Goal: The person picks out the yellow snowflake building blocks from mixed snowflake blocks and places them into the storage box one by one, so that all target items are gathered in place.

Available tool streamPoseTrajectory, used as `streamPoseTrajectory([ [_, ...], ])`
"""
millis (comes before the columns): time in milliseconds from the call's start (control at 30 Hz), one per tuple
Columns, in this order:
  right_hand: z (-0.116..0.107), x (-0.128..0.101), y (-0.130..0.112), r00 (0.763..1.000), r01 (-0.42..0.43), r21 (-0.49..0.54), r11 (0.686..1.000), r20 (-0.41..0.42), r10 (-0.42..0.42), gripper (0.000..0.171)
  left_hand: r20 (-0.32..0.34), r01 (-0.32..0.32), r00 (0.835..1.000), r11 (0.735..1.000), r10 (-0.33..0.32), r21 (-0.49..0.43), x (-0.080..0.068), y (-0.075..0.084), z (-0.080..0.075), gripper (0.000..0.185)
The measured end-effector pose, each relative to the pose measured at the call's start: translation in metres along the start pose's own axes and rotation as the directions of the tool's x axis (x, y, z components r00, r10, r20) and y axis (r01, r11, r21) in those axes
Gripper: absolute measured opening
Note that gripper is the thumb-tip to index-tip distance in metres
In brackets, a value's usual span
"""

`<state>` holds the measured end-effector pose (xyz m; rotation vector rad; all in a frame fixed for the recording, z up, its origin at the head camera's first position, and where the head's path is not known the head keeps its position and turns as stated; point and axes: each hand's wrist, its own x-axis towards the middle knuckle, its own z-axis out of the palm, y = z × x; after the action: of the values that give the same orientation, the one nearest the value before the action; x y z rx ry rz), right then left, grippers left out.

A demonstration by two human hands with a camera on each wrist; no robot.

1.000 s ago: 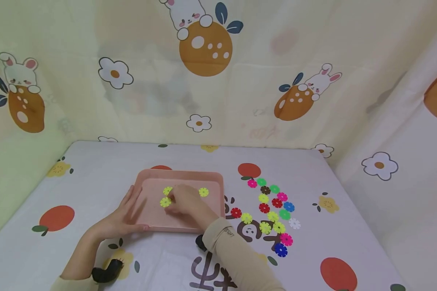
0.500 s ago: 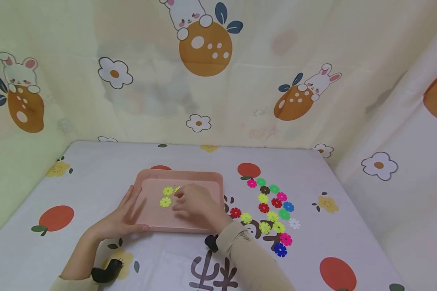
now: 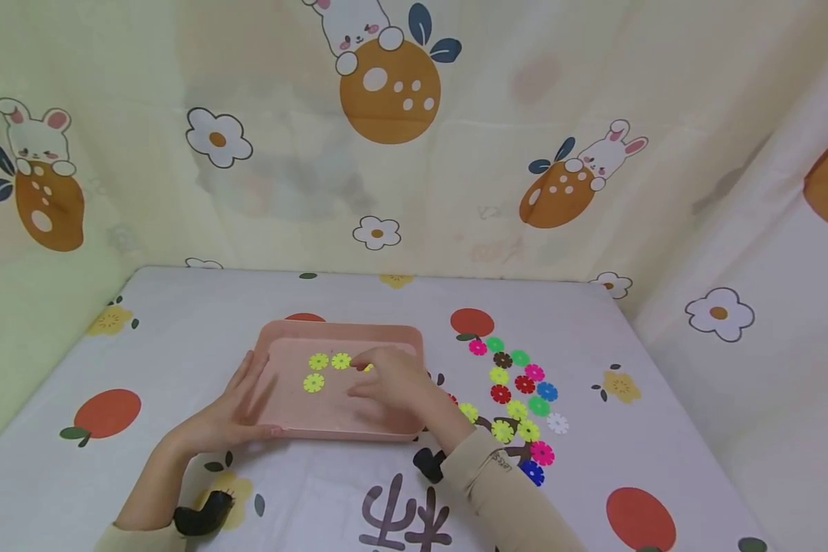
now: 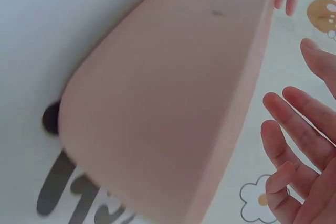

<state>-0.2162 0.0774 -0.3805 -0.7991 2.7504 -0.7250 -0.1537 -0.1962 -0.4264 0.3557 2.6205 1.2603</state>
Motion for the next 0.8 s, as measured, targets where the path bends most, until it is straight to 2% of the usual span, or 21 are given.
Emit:
streamPoseTrajectory([
  [267,-0.012,-0.016,0.008,0.998,-0.062,-0.016,0.998,-0.031,0.062,0.046,-0.007,-0.005,1.000,1.000,0.005,-0.001,0.001,-0.002,0.001,0.113],
  [533,-0.026,-0.036,0.026,0.995,-0.059,-0.002,0.998,-0.079,0.059,0.047,-0.012,-0.002,1.000,1.000,0.002,0.011,0.001,-0.002,0.001,0.114],
  [800,-0.036,-0.055,0.046,0.990,-0.067,-0.044,0.997,-0.124,0.061,0.047,-0.011,-0.007,1.000,1.000,0.007,0.017,0.002,-0.003,0.001,0.114],
])
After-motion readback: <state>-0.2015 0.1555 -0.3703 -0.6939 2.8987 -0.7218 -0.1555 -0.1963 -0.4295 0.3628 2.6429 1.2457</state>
